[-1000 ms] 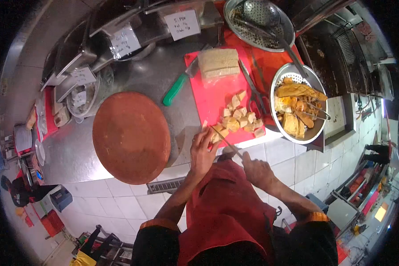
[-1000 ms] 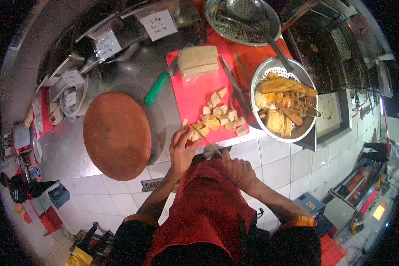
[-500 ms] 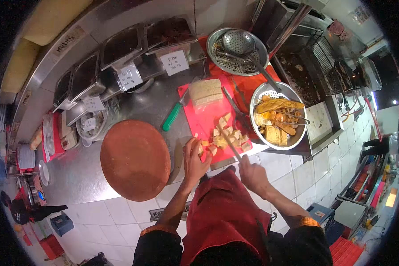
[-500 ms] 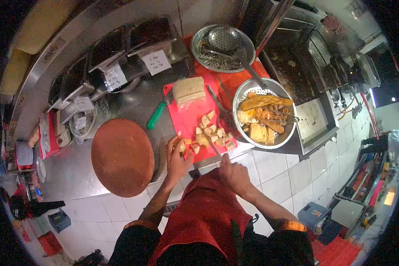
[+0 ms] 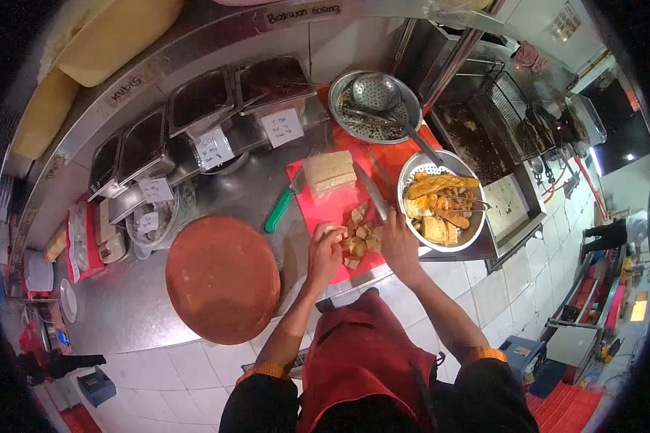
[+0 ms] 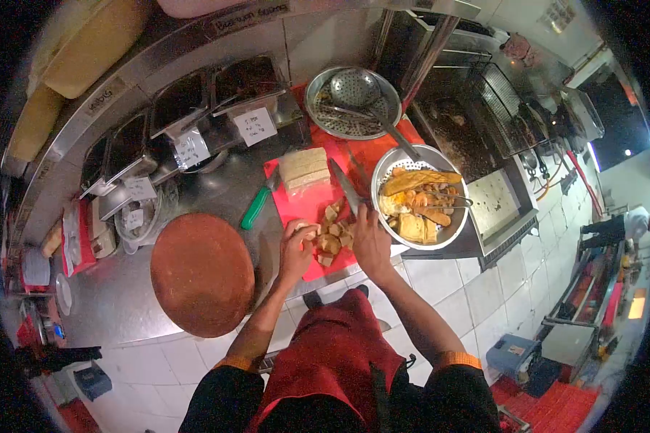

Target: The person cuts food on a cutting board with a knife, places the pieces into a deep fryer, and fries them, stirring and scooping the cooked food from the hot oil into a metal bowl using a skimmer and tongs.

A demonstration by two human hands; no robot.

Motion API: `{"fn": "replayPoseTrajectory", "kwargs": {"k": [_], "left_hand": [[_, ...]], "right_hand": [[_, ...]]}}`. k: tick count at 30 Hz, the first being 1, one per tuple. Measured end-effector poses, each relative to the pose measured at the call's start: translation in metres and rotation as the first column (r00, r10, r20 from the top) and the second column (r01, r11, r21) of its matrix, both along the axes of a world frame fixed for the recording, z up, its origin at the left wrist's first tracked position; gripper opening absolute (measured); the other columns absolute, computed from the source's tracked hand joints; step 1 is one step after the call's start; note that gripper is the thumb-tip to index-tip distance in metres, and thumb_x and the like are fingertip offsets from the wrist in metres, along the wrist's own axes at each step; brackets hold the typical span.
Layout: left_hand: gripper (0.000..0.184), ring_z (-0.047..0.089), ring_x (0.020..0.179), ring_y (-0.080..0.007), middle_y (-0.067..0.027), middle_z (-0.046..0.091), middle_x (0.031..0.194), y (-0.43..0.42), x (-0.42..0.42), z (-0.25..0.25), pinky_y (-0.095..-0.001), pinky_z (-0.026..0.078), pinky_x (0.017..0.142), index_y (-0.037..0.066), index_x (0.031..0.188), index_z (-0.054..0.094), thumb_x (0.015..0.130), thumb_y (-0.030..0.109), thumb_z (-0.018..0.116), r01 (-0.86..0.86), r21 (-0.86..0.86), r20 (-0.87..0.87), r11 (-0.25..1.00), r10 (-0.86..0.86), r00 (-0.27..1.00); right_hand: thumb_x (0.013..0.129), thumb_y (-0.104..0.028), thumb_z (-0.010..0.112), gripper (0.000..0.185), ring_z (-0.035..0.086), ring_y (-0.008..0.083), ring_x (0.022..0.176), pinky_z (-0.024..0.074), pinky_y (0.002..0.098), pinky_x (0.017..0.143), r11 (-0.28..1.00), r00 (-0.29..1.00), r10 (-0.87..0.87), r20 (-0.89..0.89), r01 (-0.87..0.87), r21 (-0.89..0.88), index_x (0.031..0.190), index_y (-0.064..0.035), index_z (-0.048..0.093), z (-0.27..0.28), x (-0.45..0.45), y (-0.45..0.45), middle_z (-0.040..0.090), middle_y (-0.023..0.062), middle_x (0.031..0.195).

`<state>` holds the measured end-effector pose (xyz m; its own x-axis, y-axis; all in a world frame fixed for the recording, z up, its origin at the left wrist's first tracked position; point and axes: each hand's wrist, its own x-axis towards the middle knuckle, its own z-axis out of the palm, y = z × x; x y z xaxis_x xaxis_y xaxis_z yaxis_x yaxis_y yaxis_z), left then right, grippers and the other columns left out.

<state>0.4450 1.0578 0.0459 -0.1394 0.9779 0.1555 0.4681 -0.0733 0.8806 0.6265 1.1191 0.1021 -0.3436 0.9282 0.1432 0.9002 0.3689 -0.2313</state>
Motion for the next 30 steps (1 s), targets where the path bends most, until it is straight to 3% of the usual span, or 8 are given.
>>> {"fn": "replayPoseTrajectory", "kwargs": {"k": [6, 12, 13, 19, 22, 26, 27, 30], "left_hand": [[0.063, 0.030, 0.136, -0.0361, -0.0203, 0.023, 0.150, 0.009, 0.002, 0.013, -0.0405, 0.031, 0.111, 0.003, 0.135, 0.044, 0.073, -0.010, 0.046, 0.184, -0.005, 0.030, 0.983, -0.184, 0.982], [0.063, 0.021, 0.137, -0.0467, -0.0223, 0.017, 0.151, 0.006, 0.007, 0.003, -0.0578, 0.023, 0.110, -0.003, 0.132, 0.045, 0.072, 0.008, 0.061, 0.214, 0.100, -0.270, 0.972, -0.180, 0.946], [0.071, 0.019, 0.137, -0.0471, -0.0209, 0.015, 0.152, 0.007, 0.008, -0.003, -0.0624, 0.019, 0.108, -0.001, 0.132, 0.046, 0.072, 0.028, 0.069, 0.199, 0.096, -0.343, 0.975, -0.156, 0.926], [0.089, 0.015, 0.139, -0.0427, -0.0198, 0.018, 0.151, 0.024, 0.010, 0.018, -0.0611, 0.015, 0.108, 0.005, 0.133, 0.049, 0.067, 0.062, 0.070, 0.220, 0.048, -0.536, 0.974, -0.161, 0.829], [0.086, 0.017, 0.138, -0.0429, -0.0195, 0.020, 0.150, 0.030, 0.005, 0.023, -0.0596, 0.018, 0.108, 0.009, 0.136, 0.047, 0.069, 0.059, 0.070, 0.181, 0.024, -0.484, 0.983, -0.147, 0.863], [0.054, 0.040, 0.124, -0.0400, -0.0213, 0.042, 0.134, 0.011, -0.016, -0.026, -0.0507, 0.034, 0.101, 0.004, 0.135, 0.043, 0.085, 0.019, 0.059, -0.163, 0.239, 0.006, 0.957, 0.167, 0.986], [0.052, 0.046, 0.116, -0.0385, -0.0211, 0.050, 0.124, 0.001, -0.019, -0.020, -0.0448, 0.039, 0.098, 0.001, 0.132, 0.044, 0.082, 0.003, 0.055, -0.344, 0.080, 0.379, 0.936, 0.291, 0.879], [0.056, 0.049, 0.112, -0.0399, -0.0231, 0.051, 0.122, 0.016, -0.069, 0.030, -0.0455, 0.044, 0.092, 0.000, 0.133, 0.042, 0.079, 0.003, 0.058, -0.418, 0.202, -0.418, 0.886, 0.464, 0.781]], "right_hand": [[0.082, -0.006, 0.054, 0.030, 0.061, 0.0363, 0.081, 0.0525, 0.0433, 0.063, 0.999, 0.999, 0.038, -0.019, -0.038, 0.027, 0.111, -0.0022, 0.049, -0.012, -0.003, 0.003, 0.054, 0.0179, 0.092], [0.076, -0.005, 0.057, 0.026, 0.060, 0.0393, 0.080, 0.0504, 0.0470, 0.067, 0.993, 0.989, -0.055, -0.137, 0.040, -0.111, 0.101, -0.0006, 0.051, 0.026, -0.005, 0.011, 0.056, 0.0215, 0.088], [0.075, -0.005, 0.058, 0.027, 0.060, 0.0396, 0.080, 0.0502, 0.0473, 0.067, 0.995, 0.988, -0.038, -0.152, 0.024, -0.093, 0.101, -0.0006, 0.051, 0.029, 0.001, 0.012, 0.057, 0.0220, 0.087], [0.078, -0.005, 0.059, 0.025, 0.059, 0.0415, 0.082, 0.0488, 0.0488, 0.069, 0.994, 0.987, -0.042, -0.154, 0.026, -0.107, 0.102, -0.0021, 0.054, 0.043, 0.001, 0.028, 0.058, 0.0238, 0.090], [0.078, -0.004, 0.060, 0.025, 0.058, 0.0414, 0.083, 0.0478, 0.0491, 0.071, 0.987, 0.970, -0.048, -0.238, 0.009, -0.162, 0.102, -0.0010, 0.053, 0.078, -0.008, 0.017, 0.057, 0.0235, 0.090], [0.079, 0.000, 0.061, 0.025, 0.051, 0.0390, 0.080, 0.0414, 0.0446, 0.067, 0.987, 0.897, 0.120, -0.427, -0.153, -0.044, 0.102, -0.0020, 0.052, 0.065, -0.039, -0.024, 0.050, 0.0200, 0.087], [0.077, 0.002, 0.059, 0.027, 0.050, 0.0387, 0.082, 0.0408, 0.0447, 0.069, 0.977, 0.849, 0.107, -0.518, -0.187, -0.105, 0.103, -0.0017, 0.051, 0.051, -0.052, -0.036, 0.049, 0.0201, 0.089], [0.071, 0.006, 0.056, 0.038, 0.046, 0.0453, 0.092, 0.0398, 0.0507, 0.077, 0.933, 0.763, 0.009, -0.646, -0.239, -0.268, 0.107, 0.0001, 0.046, -0.005, -0.084, -0.061, 0.044, 0.0261, 0.096]]}}
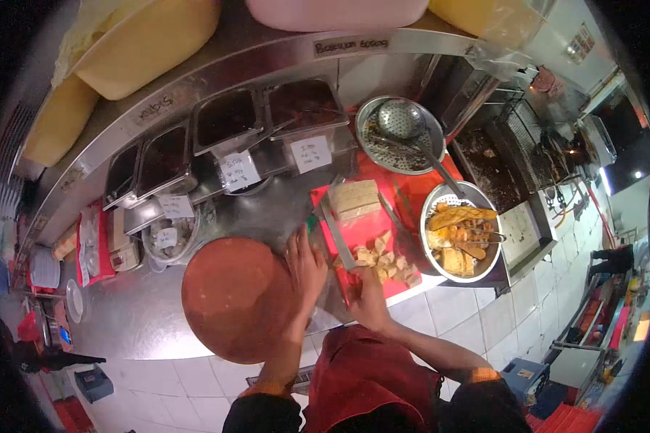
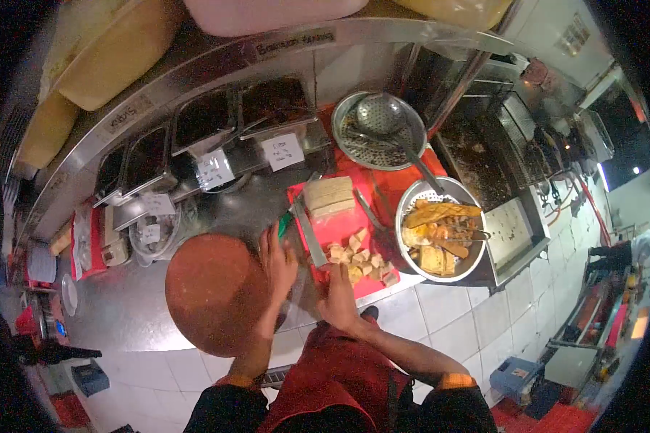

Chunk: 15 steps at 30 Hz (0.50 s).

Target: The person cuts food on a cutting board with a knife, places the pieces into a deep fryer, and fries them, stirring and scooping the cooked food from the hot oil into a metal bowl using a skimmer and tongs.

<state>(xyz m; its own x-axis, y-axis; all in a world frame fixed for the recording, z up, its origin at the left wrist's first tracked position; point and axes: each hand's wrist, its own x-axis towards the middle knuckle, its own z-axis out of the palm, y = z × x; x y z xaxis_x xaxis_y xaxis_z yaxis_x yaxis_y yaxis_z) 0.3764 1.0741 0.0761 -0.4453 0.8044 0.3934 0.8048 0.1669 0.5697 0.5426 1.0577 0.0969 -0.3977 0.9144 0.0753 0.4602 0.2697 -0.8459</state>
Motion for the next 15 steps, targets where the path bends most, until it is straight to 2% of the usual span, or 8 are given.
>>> {"fn": "replayPoseTrajectory", "kwargs": {"k": [1, 4, 6, 9, 10, 11, 12, 15], "left_hand": [[0.055, 0.051, 0.110, -0.0405, -0.0235, 0.051, 0.121, 0.008, -0.012, -0.005, -0.0450, 0.046, 0.090, -0.001, 0.132, 0.043, 0.080, 0.004, 0.058, 0.033, -0.070, -0.030, 0.997, -0.035, 0.999], [0.051, 0.055, 0.104, -0.0419, -0.0247, 0.052, 0.118, 0.030, -0.033, -0.022, -0.0440, 0.049, 0.084, -0.003, 0.129, 0.044, 0.080, 0.006, 0.058, 0.083, -0.286, -0.092, 0.955, -0.114, 0.989], [0.049, 0.058, 0.100, -0.0424, -0.0254, 0.053, 0.117, 0.037, -0.031, -0.025, -0.0436, 0.051, 0.081, -0.004, 0.126, 0.046, 0.081, 0.009, 0.059, 0.062, -0.433, -0.121, 0.899, -0.126, 0.985], [0.052, 0.057, 0.105, -0.0396, -0.0259, 0.053, 0.111, 0.017, -0.027, -0.026, -0.0459, 0.049, 0.084, -0.004, 0.125, 0.045, 0.080, 0.013, 0.064, 0.084, -0.360, 0.047, 0.929, -0.072, 0.996], [0.051, 0.058, 0.102, -0.0391, -0.0253, 0.053, 0.109, 0.008, -0.025, -0.017, -0.0453, 0.050, 0.081, -0.004, 0.124, 0.045, 0.080, 0.014, 0.063, 0.042, -0.413, 0.011, 0.910, -0.041, 0.999], [0.050, 0.059, 0.099, -0.0387, -0.0248, 0.054, 0.107, -0.007, -0.017, 0.014, -0.0447, 0.050, 0.079, -0.005, 0.123, 0.045, 0.080, 0.014, 0.063, 0.001, -0.468, -0.023, 0.884, -0.014, 1.000], [0.049, 0.061, 0.096, -0.0382, -0.0242, 0.054, 0.106, -0.017, -0.009, 0.030, -0.0441, 0.051, 0.077, -0.006, 0.121, 0.045, 0.080, 0.015, 0.063, -0.039, -0.521, -0.057, 0.853, 0.011, 0.998], [0.043, 0.061, 0.092, -0.0409, -0.0225, 0.052, 0.108, -0.029, 0.009, 0.025, -0.0466, 0.053, 0.071, -0.007, 0.120, 0.045, 0.081, 0.009, 0.059, -0.118, -0.446, -0.111, 0.887, 0.075, 0.991]], "right_hand": [[0.069, 0.006, 0.056, 0.042, 0.044, 0.0488, 0.097, 0.0396, 0.0537, 0.080, 0.998, 1.000, 0.004, -0.022, -0.005, -0.062, 0.109, 0.0008, 0.044, -0.013, -0.009, -0.005, 0.042, 0.0291, 0.099], [0.071, 0.009, 0.055, 0.040, 0.046, 0.0382, 0.088, 0.0384, 0.0447, 0.076, 0.997, 0.997, -0.075, 0.000, 0.075, 0.035, 0.108, -0.0015, 0.045, -0.033, -0.033, -0.013, 0.045, 0.0206, 0.092], [0.072, 0.009, 0.055, 0.037, 0.045, 0.0381, 0.087, 0.0386, 0.0445, 0.075, 0.998, 0.998, -0.063, -0.021, 0.063, 0.024, 0.107, -0.0011, 0.045, -0.027, -0.037, -0.020, 0.044, 0.0198, 0.091], [0.075, 0.007, 0.054, 0.034, 0.046, 0.0376, 0.085, 0.0390, 0.0441, 0.074, 0.999, 0.998, -0.037, -0.046, 0.037, -0.014, 0.107, 0.0004, 0.044, -0.024, -0.034, -0.029, 0.045, 0.0196, 0.092], [0.076, 0.007, 0.054, 0.033, 0.047, 0.0375, 0.084, 0.0392, 0.0438, 0.073, 0.998, 0.997, -0.038, -0.074, 0.034, -0.053, 0.107, 0.0010, 0.044, -0.034, -0.030, -0.035, 0.045, 0.0197, 0.092], [0.077, 0.006, 0.054, 0.032, 0.047, 0.0374, 0.084, 0.0394, 0.0435, 0.073, 0.995, 0.994, -0.041, -0.099, 0.031, -0.097, 0.107, 0.0016, 0.043, -0.043, -0.027, -0.041, 0.045, 0.0198, 0.092], [0.078, 0.006, 0.054, 0.032, 0.047, 0.0374, 0.083, 0.0397, 0.0434, 0.073, 0.997, 0.995, -0.028, -0.094, 0.020, -0.080, 0.108, 0.0022, 0.043, -0.050, -0.024, -0.043, 0.045, 0.0202, 0.093], [0.078, 0.007, 0.054, 0.032, 0.047, 0.0394, 0.083, 0.0393, 0.0446, 0.073, 0.999, 0.994, -0.022, -0.104, 0.019, -0.038, 0.108, 0.0035, 0.042, -0.050, -0.024, -0.046, 0.045, 0.0225, 0.093]]}}
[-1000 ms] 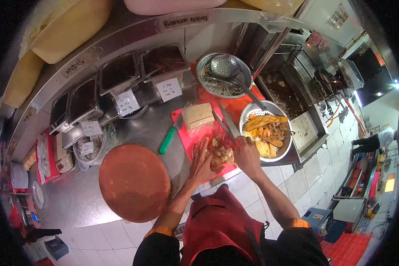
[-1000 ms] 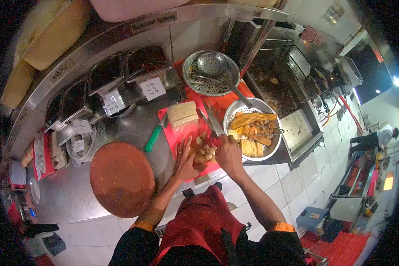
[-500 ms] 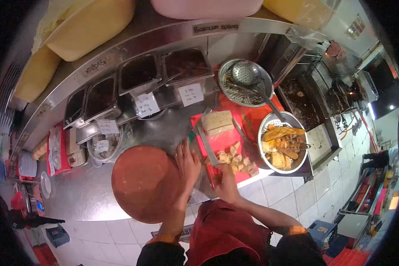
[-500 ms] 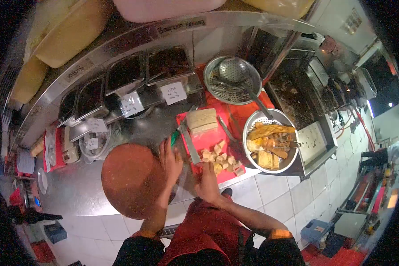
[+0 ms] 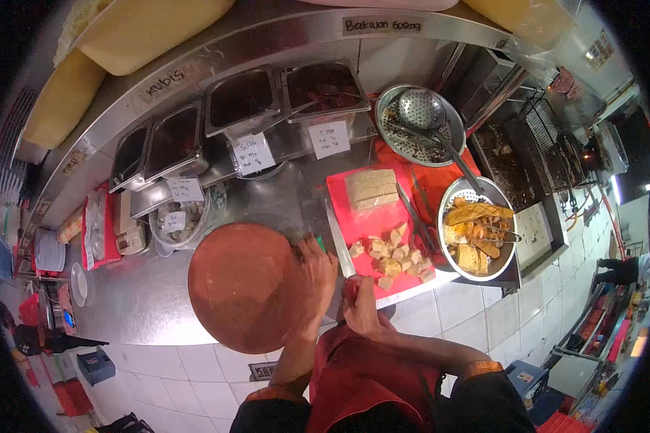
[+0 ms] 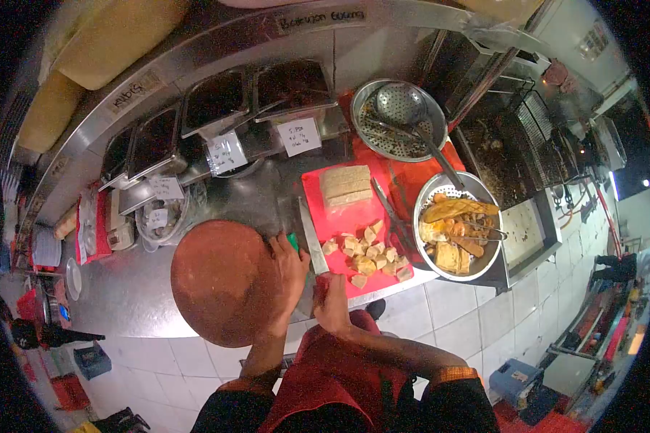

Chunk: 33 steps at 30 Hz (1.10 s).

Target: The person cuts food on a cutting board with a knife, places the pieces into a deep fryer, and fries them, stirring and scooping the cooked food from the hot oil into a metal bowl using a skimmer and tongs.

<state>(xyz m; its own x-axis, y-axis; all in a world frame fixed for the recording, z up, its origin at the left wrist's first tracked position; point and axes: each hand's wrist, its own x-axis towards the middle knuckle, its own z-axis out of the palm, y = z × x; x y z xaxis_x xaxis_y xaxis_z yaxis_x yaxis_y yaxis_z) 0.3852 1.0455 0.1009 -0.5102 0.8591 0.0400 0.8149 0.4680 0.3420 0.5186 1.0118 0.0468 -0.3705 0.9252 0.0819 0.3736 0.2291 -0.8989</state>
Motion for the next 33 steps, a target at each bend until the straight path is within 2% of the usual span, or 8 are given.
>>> {"fn": "replayPoseTrajectory", "kwargs": {"k": [9, 12, 15, 16, 19, 21, 25, 33], "left_hand": [[0.043, 0.063, 0.090, -0.0419, -0.0246, 0.042, 0.123, -0.034, 0.024, -0.029, -0.0426, 0.057, 0.069, -0.006, 0.120, 0.042, 0.081, 0.004, 0.058, 0.050, 0.037, 0.076, 0.998, -0.053, 0.996], [0.046, 0.063, 0.092, -0.0401, -0.0234, 0.041, 0.129, -0.042, 0.027, -0.030, -0.0412, 0.057, 0.068, -0.006, 0.122, 0.043, 0.080, 0.006, 0.059, 0.097, -0.068, -0.047, 0.993, -0.101, 0.994], [0.048, 0.064, 0.094, -0.0379, -0.0217, 0.045, 0.129, -0.048, 0.021, -0.022, -0.0414, 0.057, 0.069, -0.006, 0.124, 0.045, 0.080, 0.008, 0.060, 0.143, -0.189, 0.045, 0.972, -0.137, 0.990], [0.049, 0.064, 0.093, -0.0365, -0.0213, 0.049, 0.125, -0.053, 0.017, -0.013, -0.0430, 0.056, 0.070, -0.006, 0.124, 0.046, 0.083, 0.015, 0.061, 0.176, -0.160, 0.044, 0.971, -0.171, 0.984], [0.057, 0.060, 0.103, -0.0382, -0.0227, 0.046, 0.129, -0.050, 0.019, 0.005, -0.0451, 0.053, 0.081, -0.005, 0.127, 0.045, 0.084, 0.026, 0.064, 0.177, -0.057, 0.162, 0.983, -0.166, 0.973], [0.067, 0.046, 0.119, -0.0400, -0.0255, 0.041, 0.135, -0.030, 0.027, 0.000, -0.0459, 0.041, 0.097, -0.004, 0.133, 0.040, 0.083, 0.031, 0.066, 0.260, 0.191, 0.281, 0.947, -0.306, 0.910], [0.079, 0.028, 0.135, -0.0413, -0.0277, 0.030, 0.144, 0.008, 0.053, -0.055, -0.0477, 0.027, 0.109, -0.003, 0.141, 0.029, 0.083, 0.036, 0.067, 0.342, 0.355, 0.322, 0.870, -0.457, 0.829], [0.065, 0.026, 0.137, -0.0377, -0.0228, 0.026, 0.148, 0.049, 0.069, -0.082, -0.0462, 0.022, 0.113, 0.002, 0.144, 0.026, 0.092, 0.030, 0.052, 0.262, 0.539, 0.528, 0.801, -0.563, 0.636]], "right_hand": [[0.076, 0.003, 0.055, 0.023, 0.046, 0.0423, 0.085, 0.0367, 0.0497, 0.071, 0.996, 0.986, -0.027, 0.166, 0.013, 0.089, 0.098, 0.0029, 0.050, 0.022, -0.008, 0.002, 0.049, 0.0241, 0.089], [0.074, 0.001, 0.058, 0.029, 0.048, 0.0434, 0.092, 0.0397, 0.0497, 0.075, 0.998, 0.971, 0.056, 0.233, -0.062, 0.021, 0.103, -0.0003, 0.054, 0.014, 0.001, 0.003, 0.052, 0.0234, 0.092], [0.074, 0.001, 0.062, 0.034, 0.049, 0.0415, 0.090, 0.0426, 0.0460, 0.078, 0.977, 0.982, 0.150, 0.118, -0.166, 0.135, 0.107, 0.0002, 0.055, 0.023, 0.024, 0.009, 0.050, 0.0221, 0.094], [0.076, -0.011, 0.069, 0.045, 0.048, 0.0435, 0.103, 0.0420, 0.0475, 0.088, 0.977, 0.960, 0.197, 0.199, -0.208, 0.035, 0.116, -0.0012, 0.052, 0.036, 0.038, 0.011, 0.050, 0.0251, 0.109], [0.072, -0.030, 0.078, 0.063, 0.041, 0.0463, 0.116, 0.0369, 0.0527, 0.095, 0.929, 0.926, -0.124, 0.357, -0.018, 0.368, 0.122, -0.0030, 0.049, 0.043, 0.088, 0.024, 0.040, 0.0290, 0.127], [0.067, -0.044, 0.080, 0.084, 0.032, 0.0476, 0.124, 0.0284, 0.0588, 0.100, 0.910, 0.881, -0.213, 0.423, 0.022, 0.414, 0.133, -0.0102, 0.040, 0.029, 0.118, 0.043, 0.028, 0.0311, 0.137], [0.058, -0.053, 0.083, 0.118, 0.029, 0.0496, 0.129, 0.0282, 0.0575, 0.103, 0.953, 0.850, -0.092, 0.519, -0.077, 0.294, 0.145, -0.0070, 0.018, 0.009, 0.129, 0.064, 0.020, 0.0320, 0.144], [0.063, -0.043, 0.078, 0.090, 0.020, 0.0502, 0.135, 0.0249, 0.0574, 0.108, 0.901, 0.936, 0.045, 0.350, -0.189, 0.390, 0.136, -0.0087, 0.036, 0.009, 0.078, 0.118, 0.018, 0.0307, 0.147]]}}
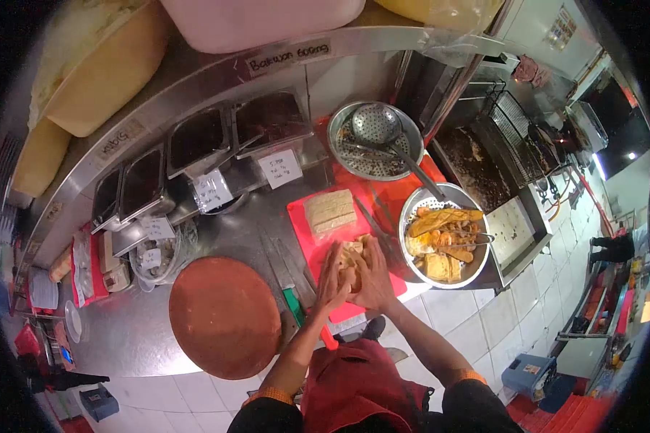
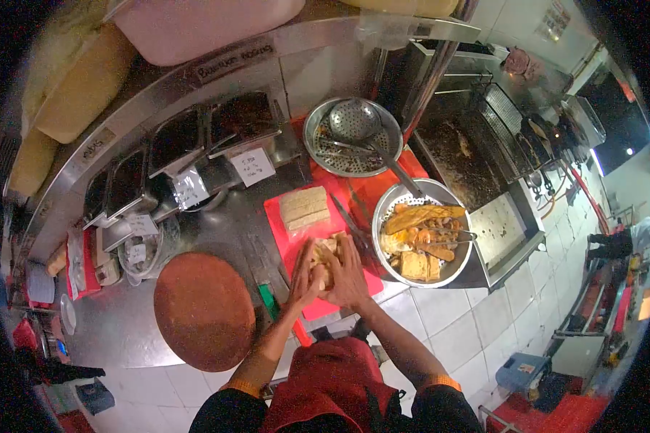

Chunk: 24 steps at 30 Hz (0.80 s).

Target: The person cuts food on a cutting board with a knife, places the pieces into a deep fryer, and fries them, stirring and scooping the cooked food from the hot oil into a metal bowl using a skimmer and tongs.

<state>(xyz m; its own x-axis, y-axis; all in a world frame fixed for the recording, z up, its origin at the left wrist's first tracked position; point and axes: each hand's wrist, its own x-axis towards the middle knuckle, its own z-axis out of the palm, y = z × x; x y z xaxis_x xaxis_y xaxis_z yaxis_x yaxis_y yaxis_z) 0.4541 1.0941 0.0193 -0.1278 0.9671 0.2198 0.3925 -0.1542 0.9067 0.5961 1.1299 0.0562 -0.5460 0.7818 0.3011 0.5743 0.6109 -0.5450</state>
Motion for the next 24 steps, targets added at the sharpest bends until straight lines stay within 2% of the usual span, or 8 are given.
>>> {"fn": "replayPoseTrajectory", "kwargs": {"k": [5, 7, 11, 16, 19, 20, 22, 24], "left_hand": [[0.059, 0.026, 0.138, -0.0369, -0.0227, 0.027, 0.148, 0.004, 0.002, 0.002, -0.0442, 0.022, 0.113, 0.002, 0.144, 0.028, 0.095, 0.029, 0.046, -0.091, 0.007, 0.057, 0.996, 0.091, 0.994], [0.056, 0.031, 0.135, -0.0370, -0.0226, 0.032, 0.145, 0.018, 0.006, -0.002, -0.0435, 0.025, 0.111, 0.001, 0.142, 0.030, 0.096, 0.031, 0.043, -0.181, 0.100, 0.043, 0.978, 0.178, 0.983], [0.055, 0.037, 0.129, -0.0330, -0.0197, 0.040, 0.138, 0.034, 0.013, -0.003, -0.0415, 0.027, 0.108, 0.000, 0.138, 0.037, 0.098, 0.039, 0.037, -0.227, 0.029, 0.242, 0.974, 0.213, 0.947], [0.063, 0.043, 0.124, -0.0240, -0.0125, 0.050, 0.130, 0.032, 0.021, 0.010, -0.0369, 0.032, 0.105, 0.001, 0.131, 0.047, 0.099, 0.051, 0.028, -0.214, -0.155, 0.706, 0.965, 0.259, 0.659], [0.066, 0.046, 0.122, -0.0213, -0.0090, 0.051, 0.129, 0.041, 0.019, -0.006, -0.0359, 0.034, 0.105, 0.003, 0.130, 0.049, 0.098, 0.056, 0.026, -0.136, -0.218, 0.910, 0.966, 0.252, 0.329], [0.065, 0.047, 0.121, -0.0218, -0.0089, 0.051, 0.130, 0.042, 0.017, -0.004, -0.0369, 0.036, 0.104, 0.005, 0.133, 0.046, 0.098, 0.056, 0.027, -0.169, -0.176, 0.885, 0.970, 0.231, 0.405], [0.061, 0.046, 0.122, -0.0237, -0.0088, 0.050, 0.132, 0.044, 0.010, -0.004, -0.0386, 0.036, 0.105, 0.006, 0.134, 0.045, 0.098, 0.054, 0.029, -0.101, -0.200, 0.963, 0.975, 0.214, 0.162], [0.058, 0.047, 0.122, -0.0244, -0.0082, 0.050, 0.132, 0.045, 0.016, 0.012, -0.0387, 0.036, 0.105, 0.008, 0.134, 0.046, 0.098, 0.052, 0.031, -0.102, -0.204, 0.968, 0.974, 0.216, 0.127]], "right_hand": [[0.067, -0.037, 0.073, 0.071, 0.031, 0.0466, 0.130, 0.0290, 0.0514, 0.107, 0.987, 0.988, -0.071, -0.140, 0.049, -0.155, 0.130, -0.0114, 0.051, -0.009, -0.019, 0.032, 0.029, 0.0296, 0.142], [0.070, -0.034, 0.070, 0.065, 0.033, 0.0452, 0.129, 0.0285, 0.0499, 0.108, 0.987, 0.979, -0.146, -0.143, 0.134, -0.087, 0.128, -0.0107, 0.051, -0.010, -0.029, 0.033, 0.031, 0.0281, 0.141], [0.076, -0.027, 0.066, 0.055, 0.039, 0.0423, 0.123, 0.0295, 0.0482, 0.106, 0.975, 0.957, -0.219, -0.189, 0.207, -0.085, 0.125, -0.0066, 0.051, -0.006, -0.043, 0.039, 0.042, 0.0241, 0.131], [0.078, -0.031, 0.066, 0.054, 0.043, 0.0395, 0.118, 0.0334, 0.0480, 0.102, 0.951, 0.887, -0.304, -0.347, 0.265, -0.156, 0.121, -0.0029, 0.052, -0.018, -0.052, 0.029, 0.046, 0.0227, 0.128], [0.076, -0.028, 0.070, 0.052, 0.044, 0.0404, 0.117, 0.0350, 0.0476, 0.100, 0.942, 0.907, -0.336, -0.255, 0.321, -0.101, 0.118, -0.0021, 0.054, -0.005, -0.059, 0.036, 0.047, 0.0240, 0.126], [0.076, -0.028, 0.070, 0.052, 0.044, 0.0409, 0.117, 0.0349, 0.0477, 0.099, 0.936, 0.909, -0.351, -0.224, 0.340, -0.085, 0.117, -0.0020, 0.054, 0.001, -0.061, 0.037, 0.047, 0.0241, 0.126], [0.077, -0.028, 0.069, 0.050, 0.050, 0.0374, 0.112, 0.0393, 0.0448, 0.096, 0.940, 0.881, -0.339, -0.329, 0.301, -0.163, 0.116, -0.0024, 0.054, 0.005, -0.061, 0.037, 0.053, 0.0217, 0.121], [0.078, -0.028, 0.069, 0.049, 0.054, 0.0351, 0.109, 0.0419, 0.0423, 0.094, 0.928, 0.811, -0.325, -0.487, 0.175, -0.329, 0.117, -0.0026, 0.055, -0.006, -0.055, 0.032, 0.056, 0.0199, 0.118]]}}
